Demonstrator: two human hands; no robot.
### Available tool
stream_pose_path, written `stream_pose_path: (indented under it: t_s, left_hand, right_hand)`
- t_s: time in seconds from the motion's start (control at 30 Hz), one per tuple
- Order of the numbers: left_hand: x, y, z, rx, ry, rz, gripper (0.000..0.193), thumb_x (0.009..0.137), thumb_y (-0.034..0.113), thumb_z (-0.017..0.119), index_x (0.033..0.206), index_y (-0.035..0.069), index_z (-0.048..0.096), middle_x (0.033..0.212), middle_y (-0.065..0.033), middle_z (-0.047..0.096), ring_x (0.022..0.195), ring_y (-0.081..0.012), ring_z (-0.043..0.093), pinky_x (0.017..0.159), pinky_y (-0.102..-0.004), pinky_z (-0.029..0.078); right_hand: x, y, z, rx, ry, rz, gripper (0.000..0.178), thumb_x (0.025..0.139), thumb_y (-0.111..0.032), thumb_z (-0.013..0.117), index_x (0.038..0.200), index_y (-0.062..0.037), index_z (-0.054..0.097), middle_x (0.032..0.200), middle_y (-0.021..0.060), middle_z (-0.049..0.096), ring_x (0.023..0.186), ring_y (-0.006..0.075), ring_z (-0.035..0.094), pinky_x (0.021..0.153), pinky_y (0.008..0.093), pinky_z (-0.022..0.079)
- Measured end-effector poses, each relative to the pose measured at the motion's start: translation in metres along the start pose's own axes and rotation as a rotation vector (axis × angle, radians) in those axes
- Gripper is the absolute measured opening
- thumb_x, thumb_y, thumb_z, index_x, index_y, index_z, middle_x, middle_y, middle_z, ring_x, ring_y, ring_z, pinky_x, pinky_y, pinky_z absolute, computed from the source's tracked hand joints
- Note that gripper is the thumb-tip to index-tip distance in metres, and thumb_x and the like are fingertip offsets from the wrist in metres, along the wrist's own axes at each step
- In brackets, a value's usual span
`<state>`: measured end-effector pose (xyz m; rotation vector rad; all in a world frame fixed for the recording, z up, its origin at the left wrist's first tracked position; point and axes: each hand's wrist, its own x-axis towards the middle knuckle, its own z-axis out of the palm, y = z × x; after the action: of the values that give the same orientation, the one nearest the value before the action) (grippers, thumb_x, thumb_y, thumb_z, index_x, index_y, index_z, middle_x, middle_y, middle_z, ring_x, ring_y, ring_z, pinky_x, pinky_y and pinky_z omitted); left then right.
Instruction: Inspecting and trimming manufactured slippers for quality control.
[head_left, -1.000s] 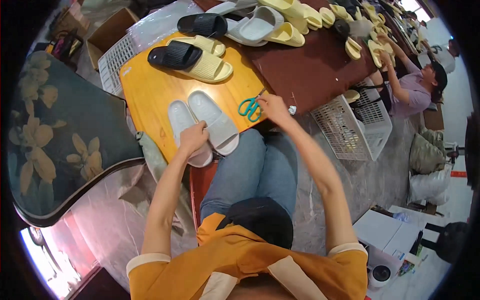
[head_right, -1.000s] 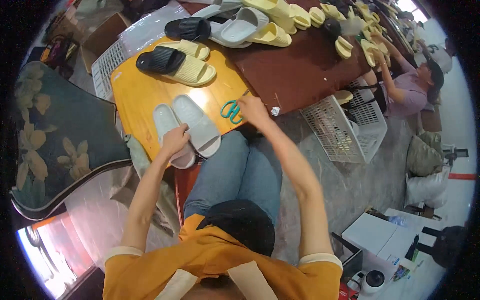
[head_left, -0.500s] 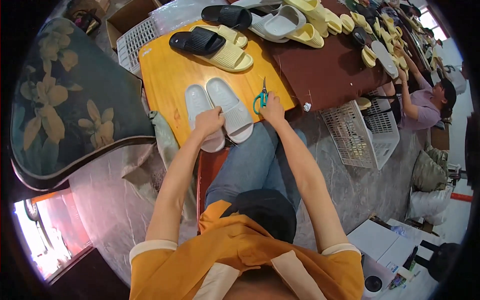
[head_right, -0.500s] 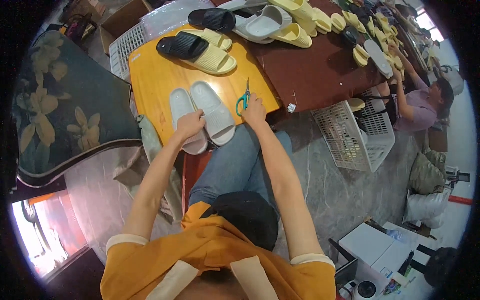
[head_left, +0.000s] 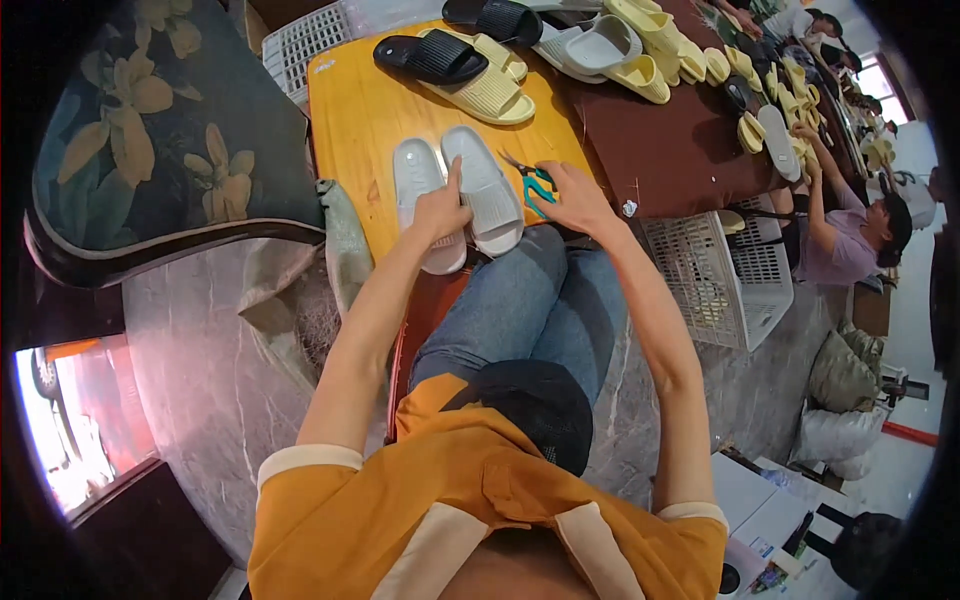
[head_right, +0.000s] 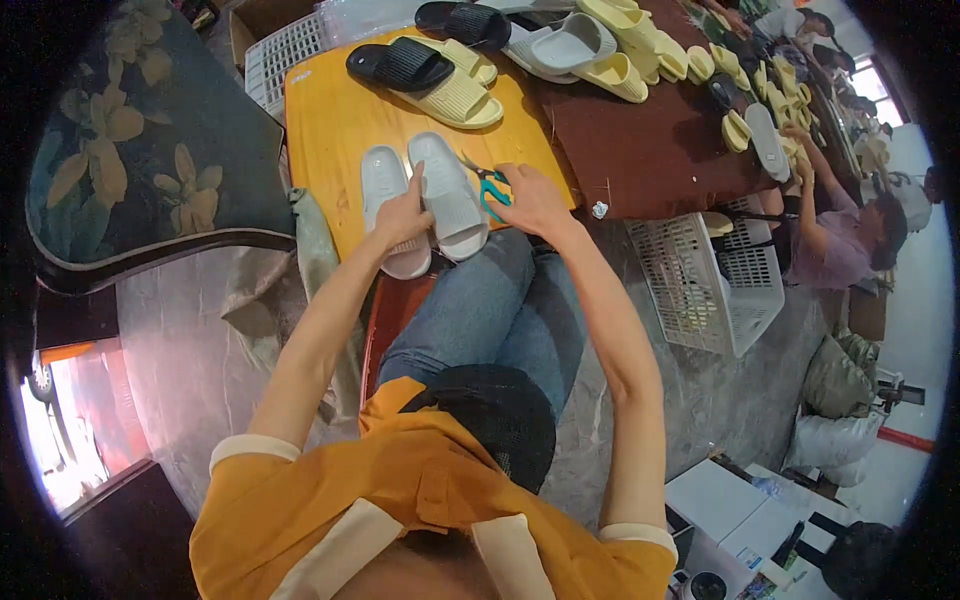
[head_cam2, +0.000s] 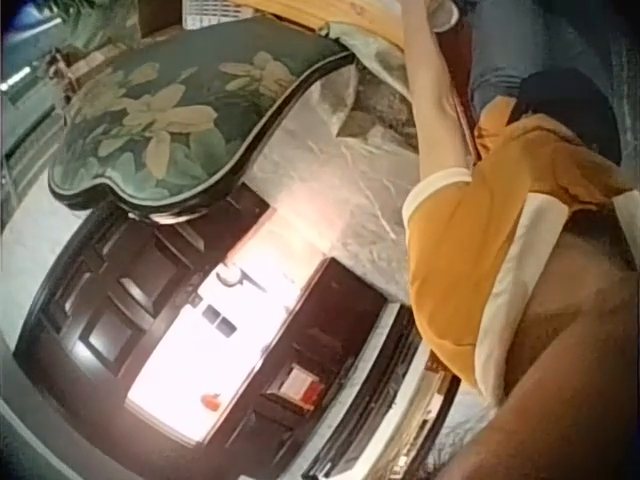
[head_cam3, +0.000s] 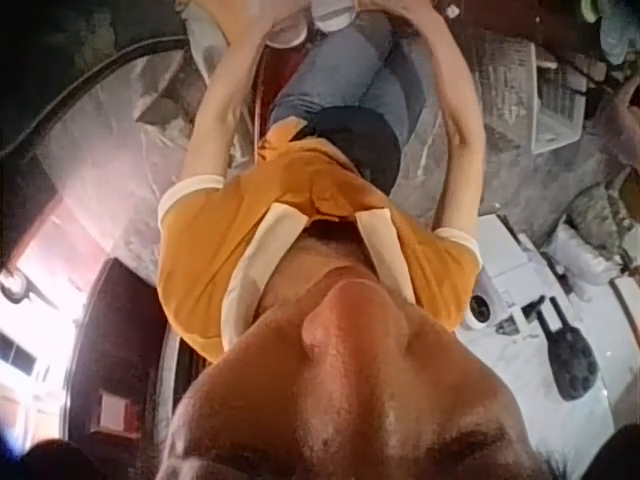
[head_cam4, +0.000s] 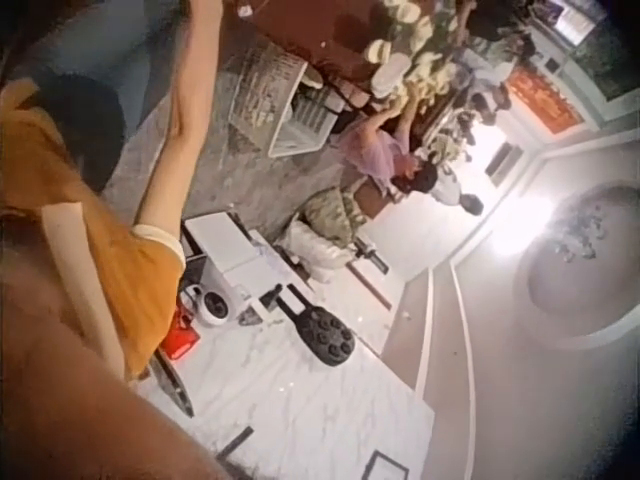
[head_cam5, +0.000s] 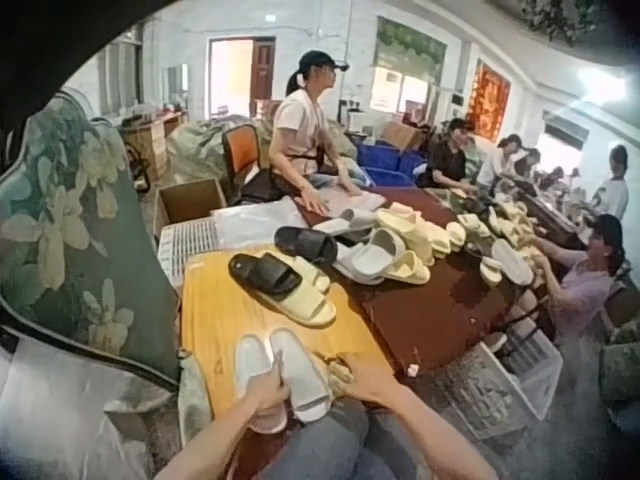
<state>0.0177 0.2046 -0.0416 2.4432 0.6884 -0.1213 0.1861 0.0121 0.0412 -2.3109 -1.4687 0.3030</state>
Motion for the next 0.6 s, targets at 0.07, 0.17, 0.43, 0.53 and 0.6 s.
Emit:
stream_pose_path:
  t_s: [0.07,0.17,0.43,0.53,0.6]
  left_hand:
    - [0.001,-0.005,0.004,-0.049,0.037,-0.001,0.103,0.072,0.027,0.06,0.154,0.011,0.001,0.096,-0.0254,0.068,0.086,-0.0426,0.066,0.079,-0.0499,0.052]
    - [0.008,-0.009,0.01,-0.043,0.04,0.04,0.104,0.072,0.027,0.06,0.154,0.011,0.0,0.096,-0.0263,0.068,0.086,-0.0434,0.066,0.079,-0.0499,0.052]
    - [0.007,-0.009,0.011,-0.088,0.053,0.039,0.103,0.072,0.025,0.063,0.154,0.016,0.001,0.091,-0.0236,0.068,0.084,-0.0434,0.066,0.076,-0.0484,0.052]
    - [0.005,-0.006,0.01,-0.087,0.055,0.055,0.104,0.072,0.025,0.063,0.155,0.014,0.0,0.092,-0.0258,0.067,0.084,-0.0439,0.066,0.076,-0.05,0.052]
    - [0.005,-0.006,0.01,-0.102,0.059,0.058,0.105,0.071,0.026,0.062,0.155,0.014,0.0,0.093,-0.0268,0.067,0.084,-0.0445,0.066,0.077,-0.0512,0.052]
  right_hand:
    - [-0.001,-0.01,-0.004,-0.046,-0.036,-0.064,0.053,0.081,-0.04,0.066,0.12,-0.0055,0.058,0.103,0.0222,0.063,0.099,0.0402,0.06,0.086,0.0462,0.049]
    - [-0.005,-0.017,-0.002,-0.057,-0.116,-0.08,0.055,0.079,-0.043,0.067,0.12,-0.007,0.058,0.103,0.0205,0.064,0.099,0.039,0.061,0.086,0.0475,0.049]
    - [0.002,-0.031,0.018,-0.162,-0.041,-0.025,0.05,0.073,-0.042,0.069,0.104,-0.0032,0.063,0.089,0.02,0.066,0.087,0.0375,0.065,0.078,0.0472,0.052]
    - [-0.002,-0.026,0.028,-0.133,-0.028,-0.028,0.045,0.076,-0.037,0.072,0.106,-0.0049,0.064,0.087,0.02,0.066,0.085,0.0375,0.066,0.075,0.0471,0.052]
    - [-0.005,-0.024,0.032,-0.115,-0.009,0.012,0.04,0.077,-0.034,0.073,0.106,-0.0072,0.064,0.088,0.0185,0.067,0.085,0.0364,0.066,0.075,0.0466,0.052]
